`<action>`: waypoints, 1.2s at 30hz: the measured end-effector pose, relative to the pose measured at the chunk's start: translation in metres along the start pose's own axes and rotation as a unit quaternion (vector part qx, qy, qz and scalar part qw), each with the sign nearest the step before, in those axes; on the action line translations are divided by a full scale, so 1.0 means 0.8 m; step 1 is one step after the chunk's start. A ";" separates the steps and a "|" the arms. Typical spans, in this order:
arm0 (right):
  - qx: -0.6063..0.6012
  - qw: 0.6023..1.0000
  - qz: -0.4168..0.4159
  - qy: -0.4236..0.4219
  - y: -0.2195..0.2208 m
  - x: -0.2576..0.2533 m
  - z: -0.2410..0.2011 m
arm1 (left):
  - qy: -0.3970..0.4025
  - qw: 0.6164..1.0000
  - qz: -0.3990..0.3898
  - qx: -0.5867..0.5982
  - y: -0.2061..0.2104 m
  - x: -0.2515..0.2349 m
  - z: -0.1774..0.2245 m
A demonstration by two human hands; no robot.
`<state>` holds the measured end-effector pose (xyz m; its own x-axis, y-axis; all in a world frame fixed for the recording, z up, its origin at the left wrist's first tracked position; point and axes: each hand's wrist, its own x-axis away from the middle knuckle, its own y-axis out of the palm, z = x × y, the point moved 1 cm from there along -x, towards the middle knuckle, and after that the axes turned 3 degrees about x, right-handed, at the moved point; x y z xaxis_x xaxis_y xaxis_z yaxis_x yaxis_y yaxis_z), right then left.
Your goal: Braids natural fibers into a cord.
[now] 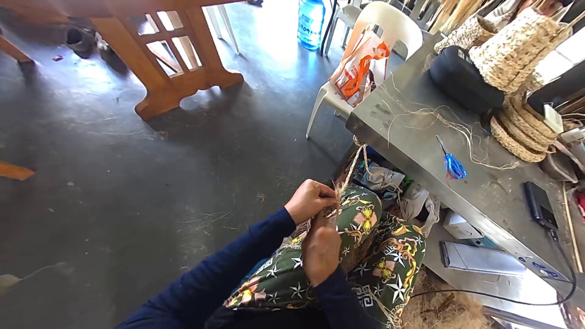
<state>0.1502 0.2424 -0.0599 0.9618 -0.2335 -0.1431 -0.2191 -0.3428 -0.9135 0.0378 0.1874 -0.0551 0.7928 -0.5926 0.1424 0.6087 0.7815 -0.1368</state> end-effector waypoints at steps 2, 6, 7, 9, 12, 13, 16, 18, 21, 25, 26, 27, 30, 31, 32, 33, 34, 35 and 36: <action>0.026 0.996 -0.014 -0.078 -0.001 0.019 -0.011 | -0.011 1.000 0.003 -0.010 -0.005 -0.003 0.001; 0.035 0.980 0.047 -0.191 -0.025 0.035 -0.004 | -0.038 0.999 -0.004 0.006 -0.022 -0.005 -0.005; 0.015 0.979 0.031 -0.203 -0.034 0.036 -0.001 | -0.050 0.998 -0.002 0.023 -0.026 -0.006 -0.004; -0.061 0.968 -0.058 -0.238 -0.041 0.045 -0.002 | -0.071 0.996 0.001 0.048 -0.031 -0.006 -0.005; -0.027 0.956 -0.084 -0.279 -0.036 0.073 -0.017 | -0.114 0.991 -0.003 0.075 -0.029 -0.008 -0.007; 0.019 0.958 -0.062 -0.279 -0.036 0.082 -0.020 | -0.127 0.988 -0.005 0.083 -0.028 -0.009 -0.008; 0.118 0.951 -0.018 -0.287 -0.053 0.103 -0.032 | -0.133 0.986 0.005 0.098 -0.027 -0.009 -0.012; 0.074 0.945 0.011 -0.319 -0.069 0.114 -0.040 | -0.133 0.985 0.016 0.107 -0.032 -0.011 -0.014; -0.126 0.949 0.092 -0.276 -0.089 0.079 -0.021 | -0.159 0.973 0.012 0.167 -0.040 -0.010 -0.015; -0.337 0.940 0.048 0.020 -0.060 -0.028 0.050 | -0.171 0.959 -0.004 0.227 -0.046 -0.005 -0.002; -0.408 0.909 -0.019 0.081 -0.051 -0.049 0.061 | -0.175 0.956 -0.006 0.233 -0.045 -0.006 0.000; -0.476 0.866 -0.085 0.124 -0.040 -0.067 0.068 | -0.178 0.955 -0.009 0.236 -0.043 -0.006 0.000; -0.588 0.757 -0.219 0.181 -0.017 -0.099 0.073 | -0.175 0.955 -0.017 0.237 -0.041 -0.010 -0.006; -0.610 0.729 -0.247 0.190 -0.013 -0.106 0.073 | -0.171 0.957 -0.015 0.233 -0.042 -0.010 -0.008; -0.629 0.703 -0.268 0.198 -0.008 -0.112 0.074 | -0.165 0.960 -0.012 0.224 -0.043 -0.010 -0.010; -0.641 0.684 -0.279 0.207 -0.003 -0.116 0.076 | -0.157 0.966 -0.008 0.207 -0.044 -0.011 -0.013; -0.641 0.681 -0.286 0.211 0.001 -0.119 0.076 | -0.149 0.972 -0.003 0.183 -0.045 -0.012 -0.018; -0.640 0.681 -0.291 0.203 0.005 -0.121 0.077 | -0.145 0.976 -0.004 0.162 -0.045 -0.012 -0.019; -0.643 0.680 -0.296 0.191 0.009 -0.122 0.078 | -0.145 0.978 -0.010 0.151 -0.047 -0.013 -0.022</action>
<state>0.0650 0.3198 -0.0764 0.8850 0.1561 0.4386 -0.0115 -0.9345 0.3558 0.0072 0.1611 -0.0684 0.7122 -0.5621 0.4205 0.5526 0.8184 0.1578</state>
